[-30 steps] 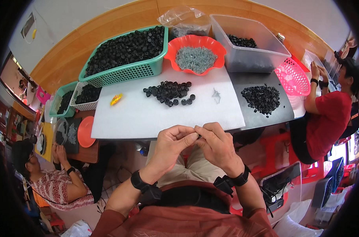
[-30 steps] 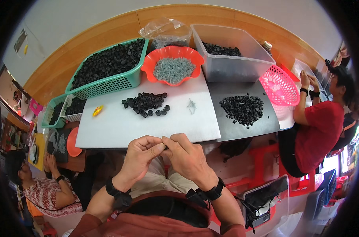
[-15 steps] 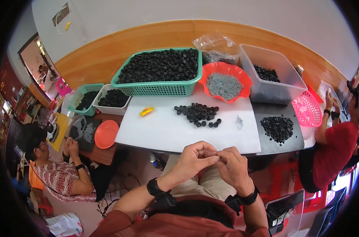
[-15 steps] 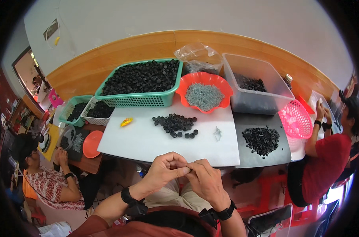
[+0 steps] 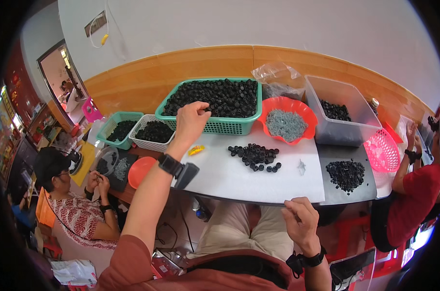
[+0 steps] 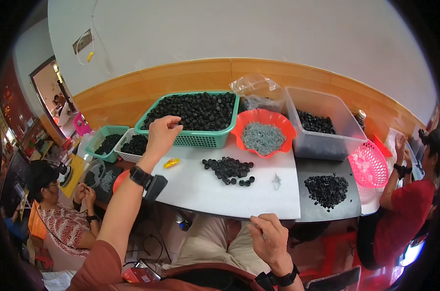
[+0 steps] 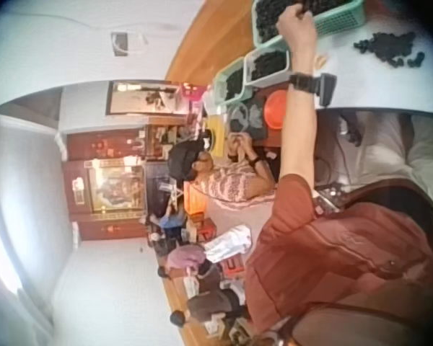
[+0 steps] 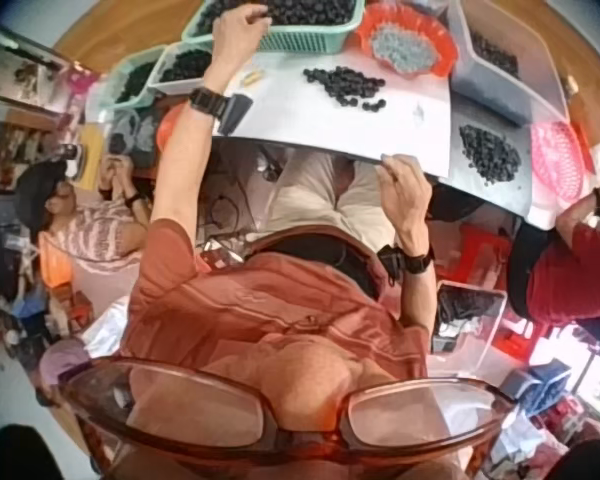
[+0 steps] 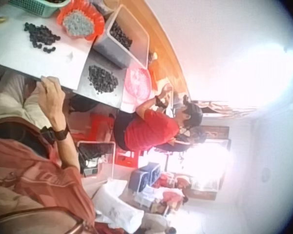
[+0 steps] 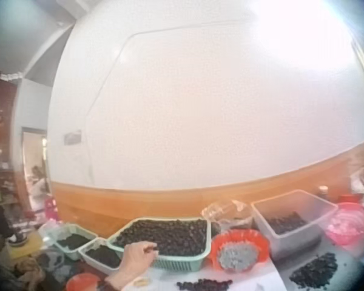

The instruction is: The person picks up a black plastic cap and a metal pin, inserts the pin into the cap, and presses them together. They then place the assembled component onto the white work surface and repeat the process with additional caps and pins.

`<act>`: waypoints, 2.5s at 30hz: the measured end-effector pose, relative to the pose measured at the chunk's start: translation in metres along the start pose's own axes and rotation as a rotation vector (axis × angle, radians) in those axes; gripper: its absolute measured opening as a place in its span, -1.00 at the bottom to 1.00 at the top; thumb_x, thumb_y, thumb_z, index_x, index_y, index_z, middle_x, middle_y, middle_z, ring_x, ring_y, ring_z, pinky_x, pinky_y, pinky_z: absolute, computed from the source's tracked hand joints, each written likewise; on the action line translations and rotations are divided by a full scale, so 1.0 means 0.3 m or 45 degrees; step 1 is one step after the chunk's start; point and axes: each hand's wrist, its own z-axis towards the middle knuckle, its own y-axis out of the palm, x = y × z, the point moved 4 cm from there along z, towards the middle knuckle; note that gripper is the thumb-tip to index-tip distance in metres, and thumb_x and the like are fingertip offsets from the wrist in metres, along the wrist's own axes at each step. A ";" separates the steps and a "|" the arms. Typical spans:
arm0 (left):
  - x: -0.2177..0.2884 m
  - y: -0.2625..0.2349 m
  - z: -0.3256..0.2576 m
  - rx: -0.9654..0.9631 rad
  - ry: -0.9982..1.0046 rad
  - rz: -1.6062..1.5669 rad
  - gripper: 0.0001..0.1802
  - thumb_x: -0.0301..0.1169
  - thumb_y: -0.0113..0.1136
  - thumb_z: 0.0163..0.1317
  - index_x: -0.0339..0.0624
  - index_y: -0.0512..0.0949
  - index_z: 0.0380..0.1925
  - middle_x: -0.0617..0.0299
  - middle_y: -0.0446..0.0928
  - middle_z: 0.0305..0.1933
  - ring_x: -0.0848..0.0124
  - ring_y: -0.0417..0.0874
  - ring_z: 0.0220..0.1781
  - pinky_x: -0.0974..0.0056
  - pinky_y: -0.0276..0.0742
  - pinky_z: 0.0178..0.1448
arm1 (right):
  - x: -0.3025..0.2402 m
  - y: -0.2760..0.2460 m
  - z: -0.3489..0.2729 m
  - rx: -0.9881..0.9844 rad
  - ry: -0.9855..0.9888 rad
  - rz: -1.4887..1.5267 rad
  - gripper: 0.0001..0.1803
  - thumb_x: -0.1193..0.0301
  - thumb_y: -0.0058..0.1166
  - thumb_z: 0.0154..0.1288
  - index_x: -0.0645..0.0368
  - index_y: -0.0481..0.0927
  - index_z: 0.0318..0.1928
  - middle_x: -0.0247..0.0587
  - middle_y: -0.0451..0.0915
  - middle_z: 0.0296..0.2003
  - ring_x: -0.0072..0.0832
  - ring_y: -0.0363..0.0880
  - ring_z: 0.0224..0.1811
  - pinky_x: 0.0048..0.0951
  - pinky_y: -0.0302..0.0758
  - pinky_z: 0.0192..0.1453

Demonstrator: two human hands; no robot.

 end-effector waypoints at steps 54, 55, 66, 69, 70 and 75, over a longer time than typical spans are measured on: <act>0.181 0.255 -0.501 -0.325 0.021 -0.503 -0.79 -0.53 0.39 0.20 -0.32 0.74 -0.15 0.07 0.75 -0.13 0.31 0.77 -0.16 0.29 0.68 -0.03 | 0.189 0.269 0.296 -0.626 0.168 -0.617 -0.78 0.35 0.24 0.33 0.18 0.67 -0.09 -0.05 0.56 -0.16 0.05 0.67 -0.35 -0.01 0.57 -0.26; 0.182 0.255 -0.500 -0.330 0.029 -0.509 -0.80 -0.53 0.39 0.20 -0.32 0.73 -0.15 0.06 0.75 -0.13 0.31 0.77 -0.18 0.31 0.69 -0.04 | 0.187 0.268 0.296 -0.623 0.159 -0.605 -0.77 0.35 0.23 0.33 0.19 0.67 -0.08 -0.05 0.56 -0.16 0.05 0.67 -0.35 -0.01 0.57 -0.25; 0.188 0.247 -0.502 -0.335 0.012 -0.534 -0.82 -0.52 0.37 0.23 -0.32 0.73 -0.17 0.08 0.76 -0.16 0.31 0.78 -0.19 0.31 0.66 -0.07 | 0.180 0.272 0.307 -0.689 0.185 -0.610 -0.76 0.38 0.23 0.31 0.19 0.66 -0.05 -0.04 0.61 -0.18 0.06 0.67 -0.29 0.01 0.57 -0.22; 0.193 0.242 -0.503 -0.330 0.009 -0.544 -0.82 -0.52 0.38 0.23 -0.32 0.73 -0.17 0.09 0.76 -0.17 0.32 0.77 -0.20 0.32 0.66 -0.08 | 0.182 0.270 0.296 -0.648 0.171 -0.563 -0.75 0.38 0.24 0.30 0.19 0.66 -0.05 -0.04 0.61 -0.18 0.07 0.67 -0.30 0.01 0.56 -0.22; 0.195 0.240 -0.503 -0.328 0.000 -0.563 -0.82 -0.52 0.38 0.22 -0.32 0.73 -0.17 0.09 0.76 -0.17 0.33 0.77 -0.21 0.33 0.66 -0.09 | 0.182 0.266 0.293 -0.607 0.173 -0.522 -0.76 0.39 0.24 0.30 0.19 0.66 -0.06 -0.05 0.61 -0.19 0.07 0.66 -0.30 0.00 0.56 -0.24; 0.207 0.229 -0.506 -0.283 -0.013 -0.638 -0.83 -0.55 0.38 0.23 -0.31 0.74 -0.18 0.12 0.75 -0.18 0.41 0.76 -0.21 0.36 0.66 -0.10 | 0.166 0.242 0.278 -0.448 0.154 -0.398 -0.77 0.42 0.26 0.29 0.21 0.65 -0.07 -0.08 0.60 -0.21 0.03 0.66 -0.32 -0.05 0.55 -0.29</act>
